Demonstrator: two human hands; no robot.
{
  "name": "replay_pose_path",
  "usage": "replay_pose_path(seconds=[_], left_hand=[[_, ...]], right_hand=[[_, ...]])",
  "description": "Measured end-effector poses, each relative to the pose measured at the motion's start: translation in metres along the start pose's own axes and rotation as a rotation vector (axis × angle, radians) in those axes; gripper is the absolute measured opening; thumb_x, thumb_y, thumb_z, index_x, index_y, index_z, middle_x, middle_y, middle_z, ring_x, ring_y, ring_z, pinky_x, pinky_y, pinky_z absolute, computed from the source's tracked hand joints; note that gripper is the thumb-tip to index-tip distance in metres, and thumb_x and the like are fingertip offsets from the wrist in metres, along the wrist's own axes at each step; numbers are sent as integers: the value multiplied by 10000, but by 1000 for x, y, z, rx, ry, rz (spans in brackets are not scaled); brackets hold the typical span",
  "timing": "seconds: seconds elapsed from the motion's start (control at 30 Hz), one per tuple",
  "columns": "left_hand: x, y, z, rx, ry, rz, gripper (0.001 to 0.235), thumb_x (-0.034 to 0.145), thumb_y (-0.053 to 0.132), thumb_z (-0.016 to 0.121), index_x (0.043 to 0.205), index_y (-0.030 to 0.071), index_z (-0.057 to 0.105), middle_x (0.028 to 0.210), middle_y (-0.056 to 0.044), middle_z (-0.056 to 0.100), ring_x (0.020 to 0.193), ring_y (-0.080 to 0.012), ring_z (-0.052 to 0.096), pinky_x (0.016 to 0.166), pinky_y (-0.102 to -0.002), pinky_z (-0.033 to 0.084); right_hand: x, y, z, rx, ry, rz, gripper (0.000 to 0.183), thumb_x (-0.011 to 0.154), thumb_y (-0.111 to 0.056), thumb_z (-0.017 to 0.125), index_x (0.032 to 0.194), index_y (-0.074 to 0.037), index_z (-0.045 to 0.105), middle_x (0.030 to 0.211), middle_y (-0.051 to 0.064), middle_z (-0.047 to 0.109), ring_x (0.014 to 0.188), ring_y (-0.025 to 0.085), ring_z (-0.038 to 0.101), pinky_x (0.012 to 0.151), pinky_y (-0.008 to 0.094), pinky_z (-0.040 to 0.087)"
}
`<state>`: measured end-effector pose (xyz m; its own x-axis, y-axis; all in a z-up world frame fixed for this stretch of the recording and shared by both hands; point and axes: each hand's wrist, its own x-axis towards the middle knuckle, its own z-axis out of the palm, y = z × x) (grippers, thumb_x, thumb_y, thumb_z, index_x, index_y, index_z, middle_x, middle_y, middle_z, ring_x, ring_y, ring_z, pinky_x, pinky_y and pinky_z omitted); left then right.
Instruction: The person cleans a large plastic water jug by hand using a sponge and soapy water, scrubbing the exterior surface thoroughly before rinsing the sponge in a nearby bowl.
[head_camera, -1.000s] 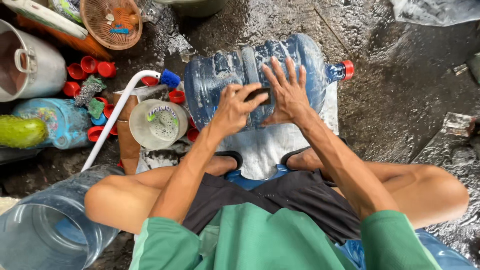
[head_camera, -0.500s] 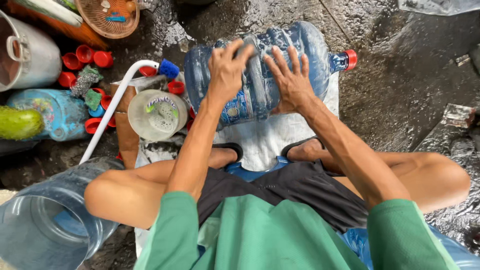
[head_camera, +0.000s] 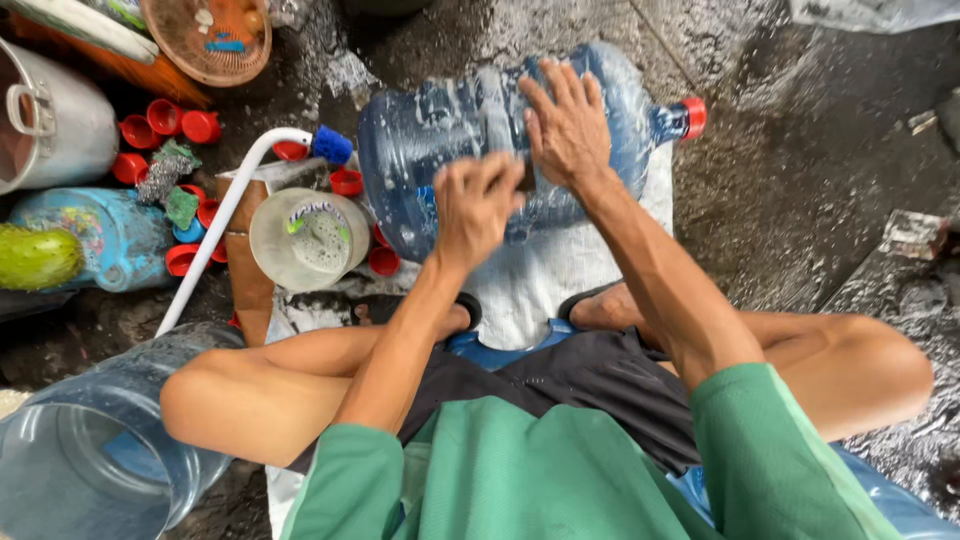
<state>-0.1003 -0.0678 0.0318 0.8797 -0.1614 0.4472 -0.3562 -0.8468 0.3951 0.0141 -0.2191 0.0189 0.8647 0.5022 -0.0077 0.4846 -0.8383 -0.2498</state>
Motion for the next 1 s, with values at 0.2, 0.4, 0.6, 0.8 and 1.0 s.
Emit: replay_pose_path(seconds=[0.2,0.4,0.6,0.8,1.0], left_hand=[[-17,-9,-14,52,-44,376,27,974,171,494,973,189,474,1026,8,406,921,-191,308,746,-335,325],[47,-32,-9,138,67,-106,293,857,176,623,1147,164,590,1132,34,544,858,-271,457,720,-422,390],[-11,-24,-4,56,54,-30,434,823,309,745,1193,152,581,1175,-33,562,923,-263,484,722,-398,402],[30,-13,7,181,43,-339,447,830,274,650,1242,136,545,1160,-75,548,964,-369,520,699,-490,483],[-2,-37,-5,163,23,-235,328,923,243,526,1244,176,541,1110,-70,516,866,-299,510,667,-410,462]], right_hand=[[2,2,7,-3,-79,55,398,992,-353,300,1359,-235,401,1486,127,285,1358,320,278,1108,489,132],[-18,-14,-20,37,170,-60,341,1008,-261,397,1318,-147,482,1427,141,389,1297,352,381,1052,488,251],[-49,-11,8,-32,201,-12,413,988,-315,363,1366,-198,477,1430,141,390,1331,332,341,1072,479,208],[-40,-3,16,-84,300,-42,401,966,-306,422,1342,-200,513,1392,136,428,1298,335,373,1048,475,246],[-61,-14,20,-29,337,15,409,963,-293,404,1351,-205,499,1430,132,391,1332,332,335,1072,476,213]])
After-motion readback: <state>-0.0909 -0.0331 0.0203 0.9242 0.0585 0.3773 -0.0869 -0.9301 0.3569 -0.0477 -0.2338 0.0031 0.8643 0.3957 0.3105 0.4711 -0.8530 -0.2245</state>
